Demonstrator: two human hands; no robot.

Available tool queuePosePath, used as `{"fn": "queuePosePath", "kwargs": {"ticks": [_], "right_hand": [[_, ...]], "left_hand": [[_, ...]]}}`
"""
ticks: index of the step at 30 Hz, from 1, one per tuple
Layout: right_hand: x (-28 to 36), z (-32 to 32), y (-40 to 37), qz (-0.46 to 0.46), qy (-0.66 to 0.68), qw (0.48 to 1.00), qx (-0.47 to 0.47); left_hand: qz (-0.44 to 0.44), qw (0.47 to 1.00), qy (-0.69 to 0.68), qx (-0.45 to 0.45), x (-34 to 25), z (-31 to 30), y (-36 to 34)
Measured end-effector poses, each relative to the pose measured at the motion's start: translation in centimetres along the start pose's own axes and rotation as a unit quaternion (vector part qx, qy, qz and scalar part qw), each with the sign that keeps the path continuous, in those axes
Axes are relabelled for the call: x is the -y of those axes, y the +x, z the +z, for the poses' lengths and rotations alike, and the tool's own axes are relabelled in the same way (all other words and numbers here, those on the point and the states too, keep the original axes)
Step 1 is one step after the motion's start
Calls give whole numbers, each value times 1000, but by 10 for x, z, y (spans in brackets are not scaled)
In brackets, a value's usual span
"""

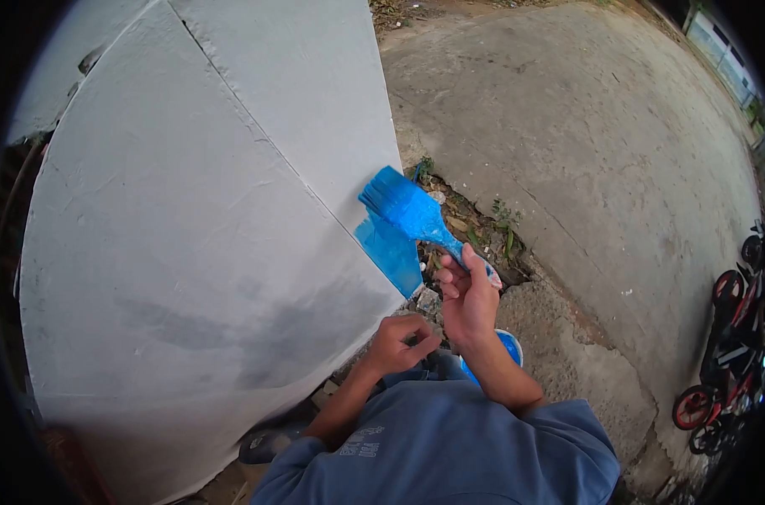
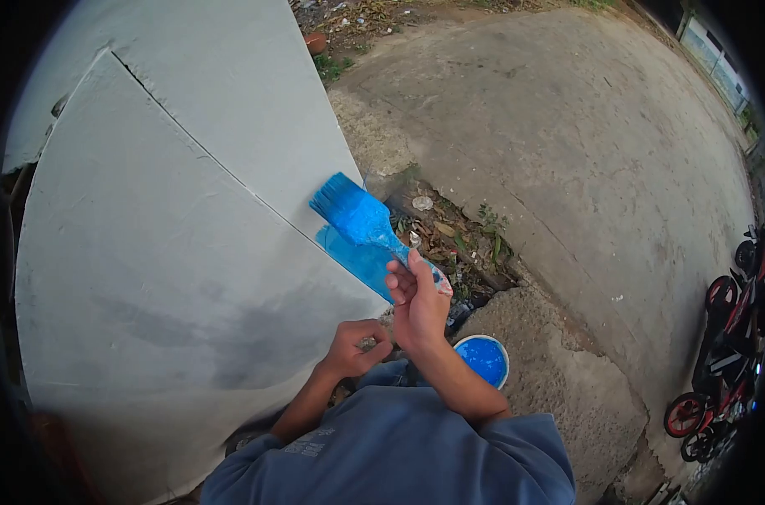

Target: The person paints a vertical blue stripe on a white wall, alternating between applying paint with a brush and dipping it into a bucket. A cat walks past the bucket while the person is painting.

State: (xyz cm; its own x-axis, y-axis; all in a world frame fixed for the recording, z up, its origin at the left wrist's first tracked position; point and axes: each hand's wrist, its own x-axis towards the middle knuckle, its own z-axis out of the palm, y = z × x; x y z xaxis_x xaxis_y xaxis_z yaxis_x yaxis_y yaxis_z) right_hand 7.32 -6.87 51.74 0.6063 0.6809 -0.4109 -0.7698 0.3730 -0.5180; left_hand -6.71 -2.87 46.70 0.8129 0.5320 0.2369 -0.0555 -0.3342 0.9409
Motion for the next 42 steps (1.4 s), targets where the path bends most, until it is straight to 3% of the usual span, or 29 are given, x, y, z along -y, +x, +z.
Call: {"fn": "queuePosePath", "kwargs": {"ticks": [2,6,15,19,22,28,36,42], "right_hand": [[3,2,-7,-44,24,995,82],[-28,-12,23,-62,18,991,116],[-117,-117,86,-45,-65,995,-59],[-132,-152,93,-9,-134,976,-174],[-134,-154,98,11,-159,966,-203],[-93,-86,101,-7,-117,982,-149],[-19,2,43,-32,-25,998,-54],[20,27,14,-72,19,996,42]], "left_hand": [[-17,1000,17,-4,1,-4,-6],[-56,998,36,-6,3,-8,-18],[-86,994,70,-19,7,-11,-39],[-91,993,72,-7,9,-6,-38],[-83,994,73,2,6,-4,-34],[-81,995,53,7,0,-3,-30],[-36,999,34,-12,-3,2,-17],[-40,998,40,20,-5,3,-10]]}}
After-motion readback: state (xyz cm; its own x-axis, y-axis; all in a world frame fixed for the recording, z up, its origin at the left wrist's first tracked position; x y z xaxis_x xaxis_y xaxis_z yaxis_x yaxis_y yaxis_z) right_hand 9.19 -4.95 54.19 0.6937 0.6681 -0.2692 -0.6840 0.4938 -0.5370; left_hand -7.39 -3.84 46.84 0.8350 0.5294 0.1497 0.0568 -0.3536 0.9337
